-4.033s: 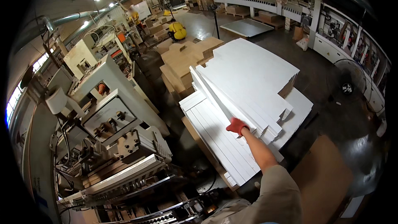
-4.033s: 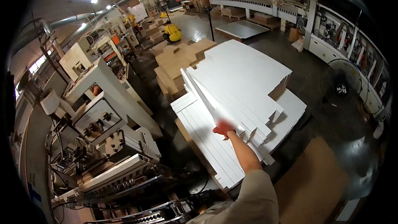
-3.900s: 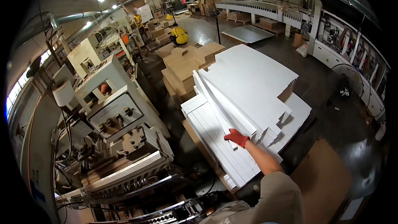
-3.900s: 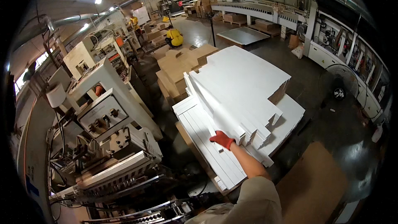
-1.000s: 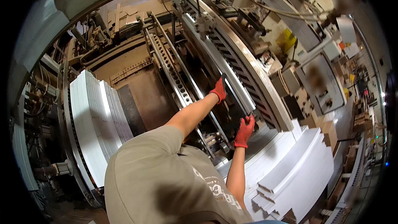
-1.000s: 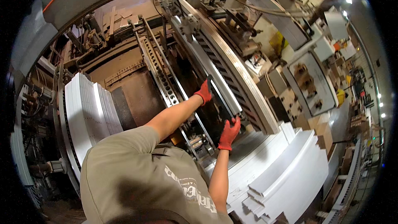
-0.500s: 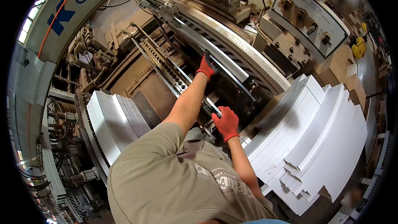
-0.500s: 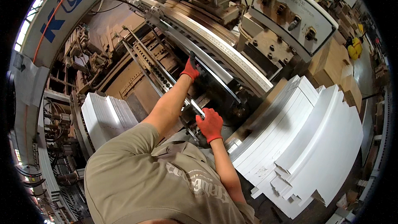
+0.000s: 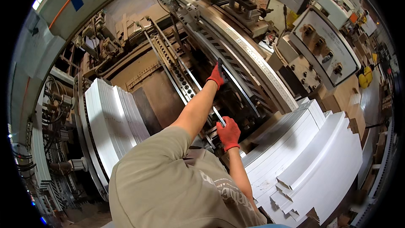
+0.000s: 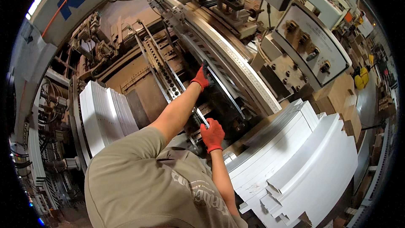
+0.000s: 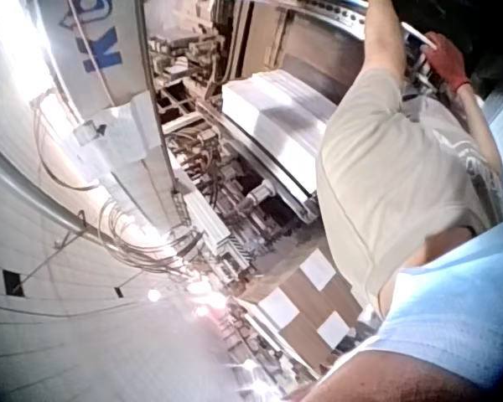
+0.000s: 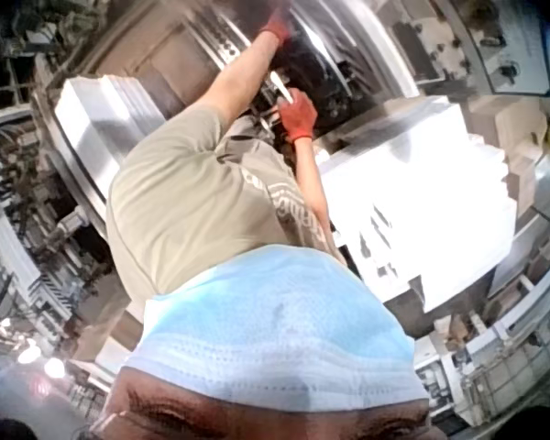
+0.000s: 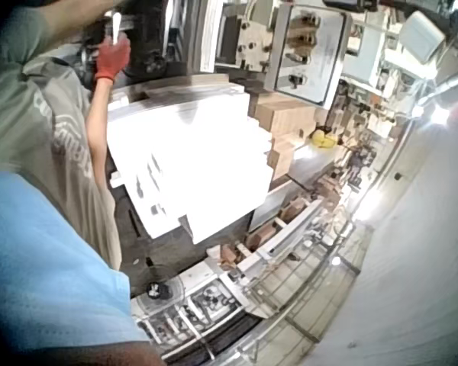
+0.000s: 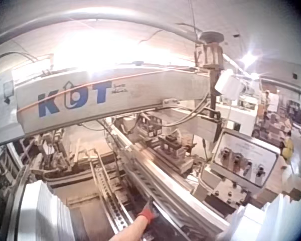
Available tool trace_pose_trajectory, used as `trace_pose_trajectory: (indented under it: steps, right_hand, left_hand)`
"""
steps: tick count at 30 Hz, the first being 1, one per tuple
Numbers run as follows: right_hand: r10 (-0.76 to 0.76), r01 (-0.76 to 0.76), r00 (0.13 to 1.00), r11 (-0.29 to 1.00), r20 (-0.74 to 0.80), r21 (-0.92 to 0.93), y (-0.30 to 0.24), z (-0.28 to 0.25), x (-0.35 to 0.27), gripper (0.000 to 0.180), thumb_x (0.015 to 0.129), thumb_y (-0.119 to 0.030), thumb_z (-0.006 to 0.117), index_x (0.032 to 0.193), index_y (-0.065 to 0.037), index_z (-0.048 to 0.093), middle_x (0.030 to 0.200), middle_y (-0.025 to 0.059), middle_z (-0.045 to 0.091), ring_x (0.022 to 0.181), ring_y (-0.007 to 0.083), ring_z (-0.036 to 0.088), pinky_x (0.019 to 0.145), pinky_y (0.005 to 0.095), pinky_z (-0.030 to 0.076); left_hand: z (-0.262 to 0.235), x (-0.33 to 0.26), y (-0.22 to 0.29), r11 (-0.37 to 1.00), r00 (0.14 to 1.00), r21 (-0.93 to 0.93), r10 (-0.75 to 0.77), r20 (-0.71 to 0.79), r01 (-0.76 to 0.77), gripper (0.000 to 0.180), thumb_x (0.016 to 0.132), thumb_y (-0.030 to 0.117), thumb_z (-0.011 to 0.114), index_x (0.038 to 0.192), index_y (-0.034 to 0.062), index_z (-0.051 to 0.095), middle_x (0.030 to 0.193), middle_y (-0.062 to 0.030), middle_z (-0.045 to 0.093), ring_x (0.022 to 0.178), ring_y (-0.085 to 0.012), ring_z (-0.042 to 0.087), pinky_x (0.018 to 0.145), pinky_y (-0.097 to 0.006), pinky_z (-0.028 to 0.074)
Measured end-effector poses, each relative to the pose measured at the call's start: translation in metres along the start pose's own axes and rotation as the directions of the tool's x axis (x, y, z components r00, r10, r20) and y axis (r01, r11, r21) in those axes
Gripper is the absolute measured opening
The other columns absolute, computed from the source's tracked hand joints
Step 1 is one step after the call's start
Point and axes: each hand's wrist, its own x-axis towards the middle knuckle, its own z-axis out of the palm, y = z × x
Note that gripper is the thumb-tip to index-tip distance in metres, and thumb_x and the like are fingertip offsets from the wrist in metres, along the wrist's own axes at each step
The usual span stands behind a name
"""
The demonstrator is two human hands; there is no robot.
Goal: The person picks up long white profiles from a stack and feeds them one by one into an industrial machine.
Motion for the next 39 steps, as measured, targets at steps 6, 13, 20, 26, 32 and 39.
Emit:
trace_pose_trajectory:
  steps: [6,13,20,26,32,39]
  right_hand:
    - [0.022,-0.023,1.0,0.999,-0.02,-0.035,-0.004,0.003,-0.002,0.033,0.078,-0.033,0.067,0.102,-0.009,0.065,0.096,0.0103,0.067,0.091,0.0311,0.064,0.08,0.0405,0.05]
    - [0.085,-0.087,0.996,0.99,-0.019,-0.11,-0.01,0.01,0.002,0.031,0.076,-0.036,0.07,0.095,-0.011,0.067,0.094,0.0105,0.067,0.09,0.0325,0.063,0.077,0.0434,0.05]
    - [0.095,-0.096,0.995,0.988,-0.021,-0.118,-0.013,0.014,0.005,0.028,0.077,-0.034,0.07,0.091,-0.011,0.067,0.092,0.0099,0.067,0.088,0.0325,0.063,0.075,0.043,0.05]
    - [0.103,-0.108,0.994,0.984,-0.042,-0.139,-0.021,0.016,0.008,0.025,0.075,-0.03,0.073,0.089,-0.011,0.065,0.089,0.0082,0.066,0.085,0.031,0.063,0.072,0.0423,0.049]
    - [0.093,-0.115,0.99,0.968,-0.105,-0.222,-0.027,0.016,0.006,0.027,0.074,-0.032,0.073,0.091,-0.012,0.065,0.089,0.0065,0.066,0.083,0.0286,0.064,0.071,0.0406,0.05]
    - [0.116,-0.143,0.983,0.97,-0.143,-0.199,-0.022,0.017,0.005,0.03,0.073,-0.034,0.069,0.093,-0.012,0.066,0.089,0.0061,0.066,0.083,0.0274,0.064,0.07,0.039,0.05]
  left_hand:
    - [-0.014,0.015,-0.002,0.994,0.993,0.007,-0.113,-0.038,0.113,0.071,0.07,0.076,0.066,0.117,0.0239,0.056,0.11,-0.0073,0.055,0.097,-0.0321,0.051,0.087,-0.059,0.04]
    - [-0.025,0.003,0.01,0.984,0.961,0.069,-0.178,0.21,0.167,0.106,0.072,0.079,0.06,0.153,0.0246,0.018,0.158,-0.0149,0.013,0.144,-0.0364,0.017,0.11,-0.065,0.014]
    - [-0.028,0.005,0.013,0.97,0.962,0.054,-0.24,0.129,0.235,0.102,0.07,0.078,0.064,0.149,0.0234,0.031,0.152,-0.0141,0.024,0.139,-0.0391,0.021,0.105,-0.063,0.028]
    - [-0.03,0.008,0.013,0.966,0.951,0.087,-0.255,0.176,0.243,0.102,0.075,0.075,0.061,0.154,0.0281,0.017,0.158,-0.0119,0.015,0.145,-0.0356,0.017,0.106,-0.057,0.032]
    - [-0.031,0.019,0.009,0.948,0.928,0.107,-0.314,0.198,0.298,0.102,0.075,0.079,0.057,0.151,0.0207,0.023,0.154,-0.0101,0.022,0.137,-0.0345,0.029,0.097,-0.059,0.037]
    - [-0.028,0.016,0.006,0.973,0.955,0.022,-0.23,0.188,0.231,0.11,0.076,0.076,0.059,0.155,0.0193,0.007,0.161,-0.0165,0.001,0.147,-0.0401,0.001,0.109,-0.065,0.019]
